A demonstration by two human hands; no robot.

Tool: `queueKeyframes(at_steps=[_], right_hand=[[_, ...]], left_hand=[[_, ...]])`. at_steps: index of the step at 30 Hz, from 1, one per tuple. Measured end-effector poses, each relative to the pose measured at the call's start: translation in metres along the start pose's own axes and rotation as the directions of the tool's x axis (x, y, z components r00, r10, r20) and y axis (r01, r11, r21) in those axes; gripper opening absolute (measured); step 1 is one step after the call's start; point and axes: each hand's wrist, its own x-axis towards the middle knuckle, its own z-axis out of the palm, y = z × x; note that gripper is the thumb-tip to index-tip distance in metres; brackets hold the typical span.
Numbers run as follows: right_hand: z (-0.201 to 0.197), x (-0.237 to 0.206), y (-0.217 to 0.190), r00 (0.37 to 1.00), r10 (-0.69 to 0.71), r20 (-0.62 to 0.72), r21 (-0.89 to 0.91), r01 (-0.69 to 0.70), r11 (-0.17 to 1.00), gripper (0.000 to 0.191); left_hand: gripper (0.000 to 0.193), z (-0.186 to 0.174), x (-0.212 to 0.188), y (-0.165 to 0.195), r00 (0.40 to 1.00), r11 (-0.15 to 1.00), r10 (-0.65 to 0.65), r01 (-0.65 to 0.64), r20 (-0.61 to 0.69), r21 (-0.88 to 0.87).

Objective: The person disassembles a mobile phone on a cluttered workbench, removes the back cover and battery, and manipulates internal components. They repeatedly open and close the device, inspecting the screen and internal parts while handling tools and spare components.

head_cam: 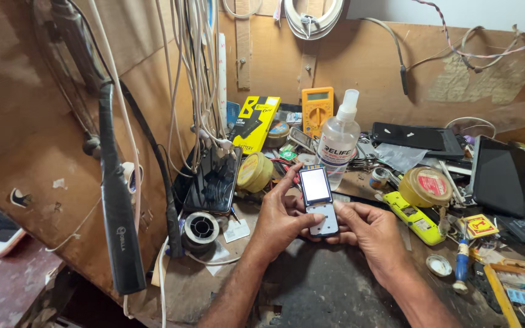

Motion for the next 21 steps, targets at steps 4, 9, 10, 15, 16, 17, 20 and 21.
queueKeyframes(at_steps=[4, 9, 10, 15, 16, 17, 20, 21], right_hand=[[0.0037, -0.001, 0.0014, 0.968, -0.204, -0.143, -0.169, 0.179, 0.969, 0.036], [0.0073, -0.0055, -0.0005, 0.858, -0.437, -0.271, -0.299, 0.356, 0.885, 0.037], [0.0074, -0.0061, -0.0016, 0.848, -0.445, -0.289, -0.301, 0.361, 0.883, 0.037], [0.0079, -0.0074, -0.0055, 0.819, -0.448, -0.358, -0.294, 0.356, 0.887, 0.038], [0.0085, -0.0073, -0.0053, 0.821, -0.446, -0.356, -0.311, 0.346, 0.885, 0.038], [0.0086, -0.0065, -0.0057, 0.821, -0.448, -0.354, -0.329, 0.338, 0.881, 0.039], [0.0073, -0.0058, -0.0061, 0.8, -0.485, -0.355, -0.41, 0.333, 0.849, 0.037], [0.0074, -0.0056, -0.0057, 0.79, -0.5, -0.354, -0.439, 0.332, 0.835, 0.035]], left_hand=[[0.107, -0.0003, 0.0009, -0.0004, 1.0, 1.0, -0.014, 0.014, -0.01, 0.01], [0.106, -0.0017, -0.0003, 0.0006, 1.0, 1.0, -0.01, 0.01, 0.003, -0.004], [0.106, -0.0019, 0.0002, 0.0009, 1.0, 1.0, -0.022, 0.022, 0.002, -0.002], [0.108, -0.0003, -0.0017, 0.0014, 0.999, 0.999, -0.046, 0.046, 0.006, -0.006], [0.108, 0.0, -0.0026, 0.0013, 0.999, 0.999, -0.034, 0.034, 0.0, 0.005], [0.109, 0.0009, -0.0023, 0.0013, 1.0, 1.0, -0.019, 0.019, -0.004, 0.016], [0.106, 0.0017, -0.0012, 0.0018, 1.0, 1.0, -0.027, 0.027, 0.004, -0.011], [0.104, 0.0011, -0.0012, 0.0026, 0.999, 0.999, -0.04, 0.04, 0.007, -0.027]])
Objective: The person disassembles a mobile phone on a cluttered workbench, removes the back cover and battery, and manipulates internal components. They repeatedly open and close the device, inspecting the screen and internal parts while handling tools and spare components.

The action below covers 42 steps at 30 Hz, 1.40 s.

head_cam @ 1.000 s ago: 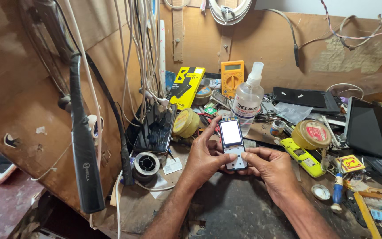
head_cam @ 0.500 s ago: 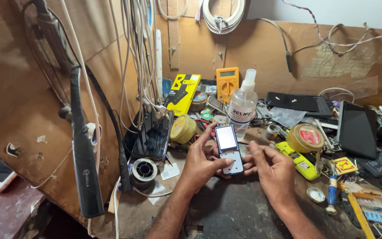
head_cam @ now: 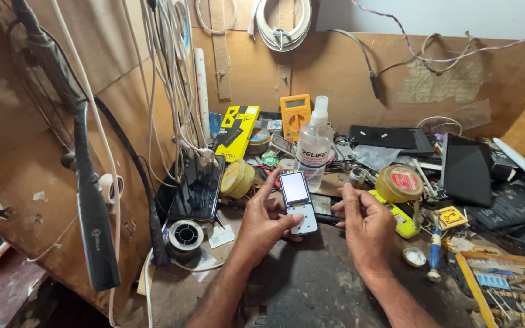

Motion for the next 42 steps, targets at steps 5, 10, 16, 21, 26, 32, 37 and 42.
queueKeyframes(at_steps=[5, 10, 16, 21, 26, 32, 37, 42], right_hand=[[-0.001, -0.002, 0.002, 0.919, -0.386, 0.083, -0.462, 0.379, 0.802, 0.016], [0.001, -0.003, 0.004, 0.885, -0.371, 0.281, -0.495, 0.465, 0.734, 0.02], [0.0, -0.004, 0.005, 0.869, -0.366, 0.334, -0.507, 0.493, 0.707, 0.019], [0.002, -0.003, 0.004, 0.856, -0.382, 0.347, -0.501, 0.514, 0.696, 0.014], [0.002, -0.004, 0.003, 0.84, -0.413, 0.351, -0.537, 0.542, 0.646, 0.009], [0.001, -0.005, 0.0, 0.844, -0.456, 0.282, -0.596, 0.527, 0.606, 0.009], [-0.001, -0.006, 0.001, 0.871, -0.458, 0.179, -0.651, 0.454, 0.609, 0.009], [-0.004, -0.005, 0.006, 0.891, -0.426, 0.156, -0.693, 0.406, 0.596, 0.011]], left_hand=[[0.085, -0.003, -0.005, 0.01, 0.99, 0.989, -0.138, 0.136, -0.027, -0.051], [0.071, -0.011, -0.021, 0.033, 0.974, 0.92, -0.183, 0.218, 0.136, -0.326], [0.069, 0.0, -0.029, 0.044, 0.949, 0.938, -0.314, 0.305, -0.03, -0.164], [0.074, 0.021, -0.03, 0.03, 0.974, 0.843, 0.201, -0.116, -0.106, 0.526], [0.068, 0.026, -0.037, 0.026, 0.981, 0.559, 0.071, 0.111, -0.18, 0.822], [0.059, 0.02, -0.043, 0.023, 0.96, 0.474, 0.276, -0.084, -0.058, 0.876], [0.06, 0.015, -0.045, 0.015, 0.948, 0.454, 0.317, -0.145, -0.007, 0.879], [0.06, 0.014, -0.047, 0.014, 0.953, 0.44, 0.302, -0.162, 0.025, 0.883]])
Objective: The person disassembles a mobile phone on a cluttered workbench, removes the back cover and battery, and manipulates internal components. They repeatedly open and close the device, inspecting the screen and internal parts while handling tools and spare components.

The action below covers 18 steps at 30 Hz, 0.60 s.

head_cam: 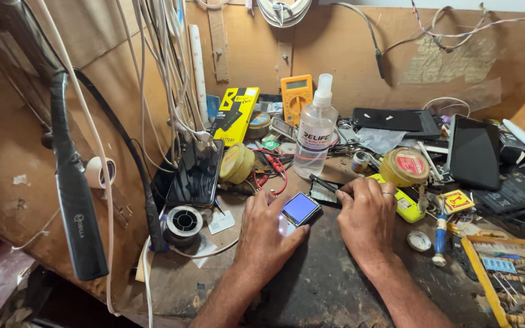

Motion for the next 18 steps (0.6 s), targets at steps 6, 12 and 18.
queueKeyframes(at_steps=[6, 12, 18], right_hand=[[0.0015, -0.0005, 0.0021, 1.0, -0.002, 0.015, -0.015, 0.002, 1.0, 0.011], [0.0017, -0.0009, 0.0033, 0.998, 0.011, 0.054, -0.004, -0.01, 1.0, 0.012], [0.0033, -0.0015, 0.0042, 0.998, 0.015, 0.062, 0.008, -0.016, 1.0, 0.012]], left_hand=[[0.055, 0.0028, 0.0004, 0.0015, 0.995, 0.999, 0.053, -0.053, -0.088, -0.001], [0.068, 0.007, 0.0011, 0.0008, 0.994, 0.994, 0.058, -0.067, -0.097, -0.087], [0.079, 0.0096, 0.0012, -0.0021, 0.991, 0.992, 0.05, -0.063, -0.122, -0.108]])
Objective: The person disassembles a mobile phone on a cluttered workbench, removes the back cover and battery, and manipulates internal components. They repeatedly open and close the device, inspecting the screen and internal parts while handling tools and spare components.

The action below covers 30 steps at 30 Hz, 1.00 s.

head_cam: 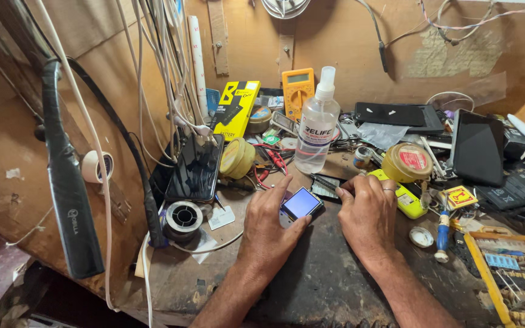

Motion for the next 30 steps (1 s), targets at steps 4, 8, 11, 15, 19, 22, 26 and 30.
queueKeyframes(at_steps=[4, 8, 11, 15, 19, 22, 26, 30], right_hand=[[0.0, 0.0, 0.0, 1.0, -0.004, -0.006, -0.006, 0.004, 1.0, 0.013], [-0.001, 0.001, -0.002, 1.0, -0.014, -0.001, 0.001, 0.014, 1.0, 0.014], [-0.002, 0.001, -0.002, 0.999, -0.034, -0.007, 0.01, 0.034, 0.999, 0.014], [-0.003, 0.001, -0.002, 1.0, -0.024, 0.006, 0.028, 0.024, 0.999, 0.014], [-0.004, 0.001, -0.004, 1.0, -0.019, 0.017, 0.019, 0.018, 1.0, 0.015], [-0.008, 0.002, -0.008, 1.0, -0.027, -0.002, 0.029, 0.027, 0.999, 0.015], [-0.013, 0.002, -0.012, 0.995, -0.052, -0.086, 0.113, 0.062, 0.992, 0.014], [-0.011, 0.004, -0.013, 0.994, -0.104, -0.028, 0.291, 0.108, 0.951, 0.013]], left_hand=[[0.081, 0.003, 0.002, -0.001, 0.998, 0.998, -0.052, 0.052, 0.023, -0.018], [0.082, 0.007, 0.005, 0.003, 0.995, 0.994, -0.093, 0.089, 0.045, 0.07], [0.081, 0.008, 0.006, 0.007, 0.997, 0.993, -0.07, 0.067, 0.029, 0.101], [0.082, 0.009, 0.004, 0.009, 1.0, 0.998, -0.011, 0.011, -0.009, 0.057], [0.08, 0.01, 0.003, 0.009, 0.999, 0.998, -0.054, 0.054, -0.001, 0.016], [0.08, 0.01, 0.003, 0.009, 0.998, 0.998, -0.069, 0.069, -0.007, 0.004], [0.08, 0.01, 0.002, 0.01, 0.997, 0.997, -0.075, 0.075, -0.007, 0.002], [0.078, 0.01, 0.001, 0.01, 0.997, 0.997, -0.072, 0.072, -0.016, 0.022]])
